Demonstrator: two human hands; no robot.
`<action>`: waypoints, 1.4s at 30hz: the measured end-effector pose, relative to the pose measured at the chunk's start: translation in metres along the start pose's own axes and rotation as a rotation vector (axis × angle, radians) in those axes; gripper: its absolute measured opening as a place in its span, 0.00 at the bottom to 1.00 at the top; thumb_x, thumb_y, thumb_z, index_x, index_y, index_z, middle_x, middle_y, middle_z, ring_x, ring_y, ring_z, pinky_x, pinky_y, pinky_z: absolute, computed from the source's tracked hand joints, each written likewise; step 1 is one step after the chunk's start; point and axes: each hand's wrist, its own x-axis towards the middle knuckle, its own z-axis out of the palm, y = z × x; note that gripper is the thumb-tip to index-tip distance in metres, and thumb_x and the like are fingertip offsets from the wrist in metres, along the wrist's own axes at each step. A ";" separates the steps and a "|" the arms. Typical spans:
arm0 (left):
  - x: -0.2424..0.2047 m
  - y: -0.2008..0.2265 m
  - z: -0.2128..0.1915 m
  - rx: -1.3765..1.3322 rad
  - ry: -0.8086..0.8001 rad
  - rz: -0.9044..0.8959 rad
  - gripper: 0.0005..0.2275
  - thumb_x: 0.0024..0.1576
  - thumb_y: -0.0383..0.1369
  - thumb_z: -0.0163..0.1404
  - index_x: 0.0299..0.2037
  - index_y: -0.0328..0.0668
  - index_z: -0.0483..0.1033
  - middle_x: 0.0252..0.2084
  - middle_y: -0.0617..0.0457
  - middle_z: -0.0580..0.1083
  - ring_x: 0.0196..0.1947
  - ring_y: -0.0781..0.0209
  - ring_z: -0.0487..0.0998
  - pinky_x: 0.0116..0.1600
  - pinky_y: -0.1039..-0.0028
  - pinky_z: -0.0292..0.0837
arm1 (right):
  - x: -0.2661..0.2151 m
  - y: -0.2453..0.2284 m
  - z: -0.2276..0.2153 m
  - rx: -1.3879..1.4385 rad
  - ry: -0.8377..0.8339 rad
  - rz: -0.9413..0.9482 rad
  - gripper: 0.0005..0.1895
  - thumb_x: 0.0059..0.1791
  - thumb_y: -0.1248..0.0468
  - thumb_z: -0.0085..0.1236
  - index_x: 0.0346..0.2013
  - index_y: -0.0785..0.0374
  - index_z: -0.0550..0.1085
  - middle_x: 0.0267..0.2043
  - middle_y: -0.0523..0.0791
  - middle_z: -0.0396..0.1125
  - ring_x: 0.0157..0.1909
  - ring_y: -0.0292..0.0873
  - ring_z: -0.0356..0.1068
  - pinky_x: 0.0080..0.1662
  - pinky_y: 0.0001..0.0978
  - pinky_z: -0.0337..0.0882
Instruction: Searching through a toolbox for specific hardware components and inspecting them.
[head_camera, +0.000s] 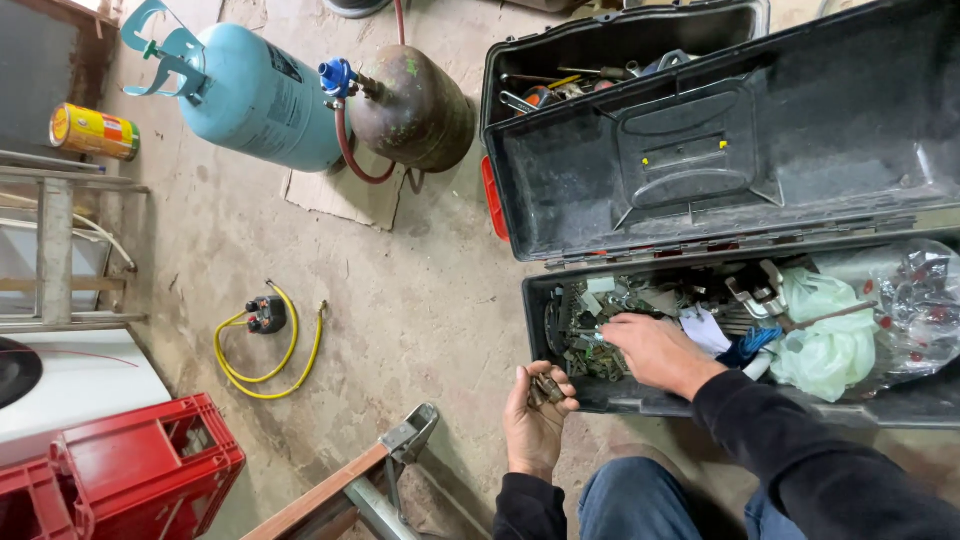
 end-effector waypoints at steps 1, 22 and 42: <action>-0.001 -0.001 0.000 0.001 0.000 0.001 0.18 0.66 0.45 0.41 0.46 0.36 0.75 0.39 0.45 0.77 0.35 0.54 0.80 0.37 0.68 0.80 | 0.005 0.002 0.010 0.001 0.000 -0.001 0.14 0.43 0.70 0.52 0.42 0.63 0.77 0.50 0.52 0.73 0.54 0.56 0.72 0.53 0.45 0.72; -0.003 0.004 0.006 -0.038 0.055 -0.022 0.18 0.66 0.44 0.41 0.44 0.35 0.75 0.36 0.44 0.77 0.34 0.54 0.80 0.36 0.67 0.80 | 0.030 0.009 0.058 -0.723 -0.272 -0.224 0.07 0.45 0.65 0.54 0.36 0.56 0.77 0.40 0.42 0.73 0.55 0.46 0.67 0.62 0.44 0.61; -0.005 0.004 0.007 -0.006 0.007 -0.001 0.17 0.66 0.43 0.42 0.47 0.35 0.75 0.40 0.43 0.78 0.37 0.53 0.81 0.42 0.64 0.81 | -0.042 0.011 -0.025 0.146 0.233 0.381 0.13 0.46 0.58 0.62 0.38 0.65 0.75 0.42 0.50 0.75 0.47 0.52 0.76 0.50 0.39 0.74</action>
